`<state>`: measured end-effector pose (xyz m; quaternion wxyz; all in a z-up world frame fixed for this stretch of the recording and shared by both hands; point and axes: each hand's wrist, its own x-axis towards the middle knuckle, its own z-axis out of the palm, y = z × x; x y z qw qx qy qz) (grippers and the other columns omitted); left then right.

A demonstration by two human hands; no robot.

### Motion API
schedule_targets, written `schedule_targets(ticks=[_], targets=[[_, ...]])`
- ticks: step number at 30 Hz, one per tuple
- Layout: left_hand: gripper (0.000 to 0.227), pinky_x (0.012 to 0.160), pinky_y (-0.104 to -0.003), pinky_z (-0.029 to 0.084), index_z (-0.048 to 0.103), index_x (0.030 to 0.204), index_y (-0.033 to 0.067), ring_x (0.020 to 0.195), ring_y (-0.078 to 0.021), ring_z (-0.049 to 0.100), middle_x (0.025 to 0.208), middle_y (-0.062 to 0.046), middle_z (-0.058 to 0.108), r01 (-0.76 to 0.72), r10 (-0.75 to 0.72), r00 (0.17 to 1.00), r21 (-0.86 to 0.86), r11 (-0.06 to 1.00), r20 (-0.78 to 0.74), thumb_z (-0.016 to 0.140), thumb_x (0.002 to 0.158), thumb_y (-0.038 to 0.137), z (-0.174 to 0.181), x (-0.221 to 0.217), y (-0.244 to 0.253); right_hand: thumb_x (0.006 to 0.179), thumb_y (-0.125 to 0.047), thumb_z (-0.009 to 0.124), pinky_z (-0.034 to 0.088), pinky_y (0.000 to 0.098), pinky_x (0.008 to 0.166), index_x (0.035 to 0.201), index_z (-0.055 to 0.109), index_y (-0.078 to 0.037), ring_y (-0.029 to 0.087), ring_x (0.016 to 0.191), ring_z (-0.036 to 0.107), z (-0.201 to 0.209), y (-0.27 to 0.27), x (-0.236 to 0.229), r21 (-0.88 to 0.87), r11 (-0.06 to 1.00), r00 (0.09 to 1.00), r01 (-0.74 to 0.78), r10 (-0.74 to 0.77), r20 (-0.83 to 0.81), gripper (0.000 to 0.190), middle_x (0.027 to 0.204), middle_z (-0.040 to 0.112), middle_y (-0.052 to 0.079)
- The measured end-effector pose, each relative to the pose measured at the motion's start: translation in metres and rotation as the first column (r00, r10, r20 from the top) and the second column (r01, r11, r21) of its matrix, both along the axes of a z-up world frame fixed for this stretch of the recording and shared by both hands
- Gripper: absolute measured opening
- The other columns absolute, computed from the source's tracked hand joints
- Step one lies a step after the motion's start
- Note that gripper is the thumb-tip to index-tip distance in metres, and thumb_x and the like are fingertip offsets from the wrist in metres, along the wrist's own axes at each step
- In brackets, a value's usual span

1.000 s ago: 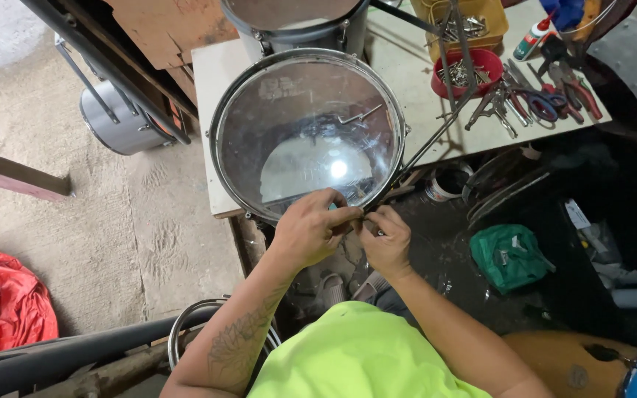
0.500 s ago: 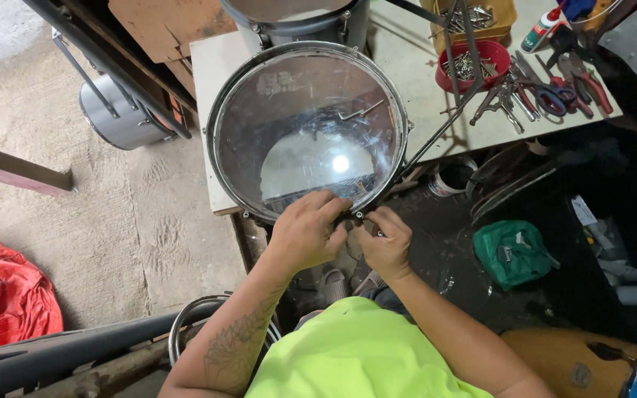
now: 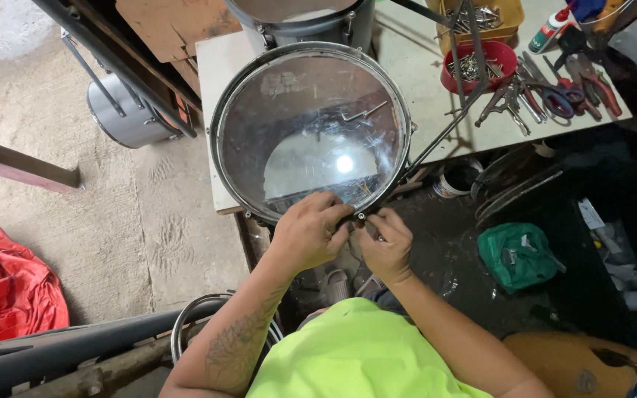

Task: The person inserts and tightens metal bolts into the tension rods of a drum shell using their hands. They work around the rim of the drum, securing the drumhead in place by hand-tightening each bolt sequentially.

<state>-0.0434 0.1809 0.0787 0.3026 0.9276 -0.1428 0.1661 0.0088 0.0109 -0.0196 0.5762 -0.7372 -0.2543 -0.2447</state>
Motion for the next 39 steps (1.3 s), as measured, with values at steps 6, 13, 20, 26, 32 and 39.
schedule_targets(ticks=[6, 13, 20, 26, 32, 39], targets=[[0.021, 0.068, -0.036, 0.057, 0.077, 0.106, 0.0078, 0.080, -0.0261, 0.066, 0.093, -0.010, 0.066, -0.001, 0.000, 1.000, 0.028, 1.000, 0.025, 0.068, 0.087, 0.011, -0.008, 0.003, -0.004, 0.077, 0.000, 0.082, 0.049, 0.0367, 0.048, 0.082, 0.075, -0.005, 0.029, 0.050, 0.061, 0.014, 0.000, -0.001, -0.034, 0.999, 1.000, -0.010, 0.010, -0.010, 0.009, 0.079, 0.069, 0.012], [0.022, 0.070, -0.035, 0.057, 0.077, 0.107, 0.0076, 0.081, -0.0249, 0.066, 0.092, -0.009, 0.066, 0.001, -0.001, 1.000, 0.036, 0.999, -0.007, 0.067, 0.088, 0.011, -0.005, 0.004, -0.004, 0.068, 0.002, 0.079, 0.049, 0.0342, 0.051, 0.073, 0.068, -0.006, 0.028, 0.050, 0.059, -0.011, -0.003, 0.009, -0.001, 1.000, 0.999, -0.026, 0.026, -0.038, 0.016, 0.065, 0.061, 0.008], [0.024, 0.075, -0.046, 0.057, 0.078, 0.103, 0.0048, 0.082, -0.0357, 0.068, 0.089, -0.016, 0.070, -0.017, 0.005, 0.988, -0.071, 0.997, -0.153, 0.065, 0.090, 0.020, 0.004, 0.025, 0.004, 0.072, -0.004, 0.086, 0.052, 0.0356, 0.058, 0.082, 0.070, -0.004, 0.033, 0.062, 0.065, -0.002, 0.000, -0.001, -0.012, 0.999, 0.999, 0.033, -0.034, -0.001, 0.019, 0.077, 0.066, 0.013], [0.026, 0.078, -0.045, 0.055, 0.072, 0.107, 0.0100, 0.086, -0.0352, 0.065, 0.093, -0.012, 0.063, -0.191, 0.150, 0.973, 0.248, 0.950, 0.175, 0.064, 0.084, 0.017, -0.021, 0.135, 0.021, 0.076, -0.002, 0.085, 0.048, 0.0349, 0.049, 0.078, 0.073, -0.006, 0.028, 0.052, 0.061, 0.002, -0.004, 0.002, -0.009, 1.000, 1.000, -0.008, 0.008, -0.012, 0.012, 0.074, 0.067, 0.009], [0.016, 0.062, -0.041, 0.054, 0.070, 0.086, 0.0116, 0.080, -0.0292, 0.061, 0.085, -0.008, 0.056, -0.407, 0.299, 0.900, 0.367, 0.836, 0.318, 0.063, 0.079, 0.024, -0.059, 0.205, 0.015, 0.070, -0.003, 0.087, 0.048, 0.0321, 0.049, 0.076, 0.074, -0.008, 0.025, 0.049, 0.059, -0.012, -0.004, 0.013, 0.000, 1.000, 0.999, -0.028, 0.028, -0.034, 0.015, 0.071, 0.065, 0.008], [0.011, 0.054, -0.030, 0.054, 0.065, 0.075, 0.0138, 0.073, -0.0235, 0.065, 0.077, -0.004, 0.056, -0.461, 0.271, 0.876, 0.525, 0.715, 0.400, 0.061, 0.073, 0.023, -0.076, 0.177, 0.043, 0.078, -0.005, 0.085, 0.047, 0.0362, 0.046, 0.073, 0.073, -0.007, 0.032, 0.053, 0.063, 0.009, 0.001, 0.003, -0.019, 1.000, 1.000, -0.009, 0.009, -0.019, 0.013, 0.069, 0.066, 0.008]])
